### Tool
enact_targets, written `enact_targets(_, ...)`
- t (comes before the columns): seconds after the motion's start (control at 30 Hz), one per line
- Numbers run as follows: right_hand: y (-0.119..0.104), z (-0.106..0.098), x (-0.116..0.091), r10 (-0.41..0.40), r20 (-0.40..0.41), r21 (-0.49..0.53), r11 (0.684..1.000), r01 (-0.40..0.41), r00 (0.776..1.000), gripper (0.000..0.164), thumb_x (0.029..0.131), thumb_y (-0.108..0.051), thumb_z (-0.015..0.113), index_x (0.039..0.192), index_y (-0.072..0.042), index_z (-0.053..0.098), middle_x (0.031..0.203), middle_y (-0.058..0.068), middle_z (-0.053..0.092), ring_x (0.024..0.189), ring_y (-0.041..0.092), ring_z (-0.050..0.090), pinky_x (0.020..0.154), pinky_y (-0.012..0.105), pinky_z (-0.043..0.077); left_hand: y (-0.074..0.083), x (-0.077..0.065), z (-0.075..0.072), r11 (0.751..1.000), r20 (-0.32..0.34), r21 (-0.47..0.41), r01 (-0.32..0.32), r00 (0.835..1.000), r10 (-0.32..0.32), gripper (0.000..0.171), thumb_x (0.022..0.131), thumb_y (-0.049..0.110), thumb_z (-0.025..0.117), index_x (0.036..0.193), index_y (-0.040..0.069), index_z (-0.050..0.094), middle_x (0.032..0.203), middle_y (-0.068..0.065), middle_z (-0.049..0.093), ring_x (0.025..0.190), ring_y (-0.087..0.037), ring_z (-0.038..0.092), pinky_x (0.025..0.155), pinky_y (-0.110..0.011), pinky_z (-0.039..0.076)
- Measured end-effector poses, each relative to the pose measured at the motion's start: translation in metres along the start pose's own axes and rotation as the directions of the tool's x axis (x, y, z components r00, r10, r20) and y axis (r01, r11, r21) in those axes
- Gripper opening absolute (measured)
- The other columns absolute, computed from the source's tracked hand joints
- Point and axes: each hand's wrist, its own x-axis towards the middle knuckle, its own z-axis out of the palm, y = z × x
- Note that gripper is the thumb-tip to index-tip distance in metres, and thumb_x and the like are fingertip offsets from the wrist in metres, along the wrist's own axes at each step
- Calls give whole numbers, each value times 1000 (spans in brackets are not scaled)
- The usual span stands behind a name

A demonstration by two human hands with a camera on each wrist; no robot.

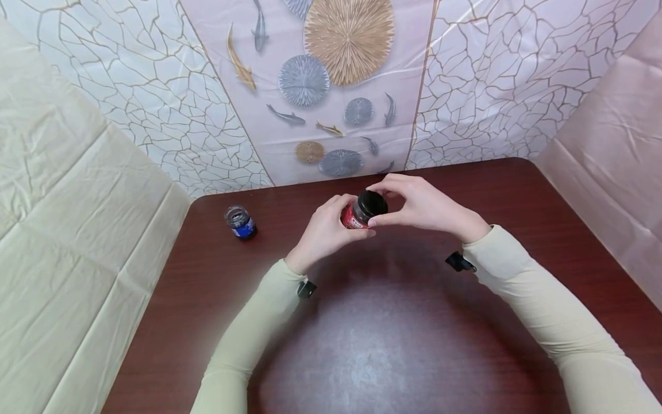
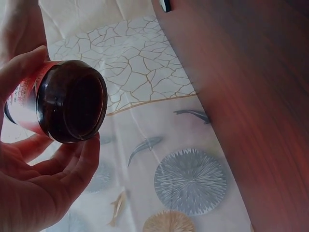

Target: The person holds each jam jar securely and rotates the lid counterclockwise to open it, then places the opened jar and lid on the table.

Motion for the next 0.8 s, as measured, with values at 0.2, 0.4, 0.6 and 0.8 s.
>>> enact_targets(0.2, 4, -1, -2, -34, -2, -22, 999, 34, 999, 53, 67, -54, 76, 111, -28, 62, 97, -17, 56, 89, 0, 54, 79, 26, 43, 0, 1, 1, 999, 8, -9, -34, 999, 34, 55, 65, 47, 80, 108, 21, 60, 97, 10, 56, 86, -3, 51, 72, -21, 43)
enact_targets(0.4, 10, 1, -3, -64, -7, -9, 998, 64, 998, 53, 68, -54, 75, 111, -27, 61, 98, -16, 56, 91, 2, 53, 80, 27, 43, -2, 3, 2, 998, 19, -6, -57, 998, 57, 57, 64, 48, 80, 110, 20, 61, 98, 11, 57, 87, -2, 51, 74, -21, 43)
enact_targets(0.6, 14, 4, -3, -98, 2, -3, 995, 98, 995, 54, 69, -54, 75, 114, -27, 61, 102, -17, 55, 91, 1, 52, 80, 26, 44, -3, 1, 2, 999, 29, 1, -52, 998, 52, 57, 64, 49, 80, 110, 21, 60, 97, 13, 57, 86, -1, 51, 73, -20, 43)
enact_targets(0.8, 13, 3, -3, -110, -14, -3, 994, 110, 994, 54, 70, -51, 75, 116, -27, 61, 103, -17, 55, 91, 1, 53, 80, 27, 45, -2, 2, 2, 999, 15, -10, -46, 999, 46, 58, 64, 48, 80, 111, 21, 61, 95, 12, 56, 84, -2, 51, 71, -21, 44)
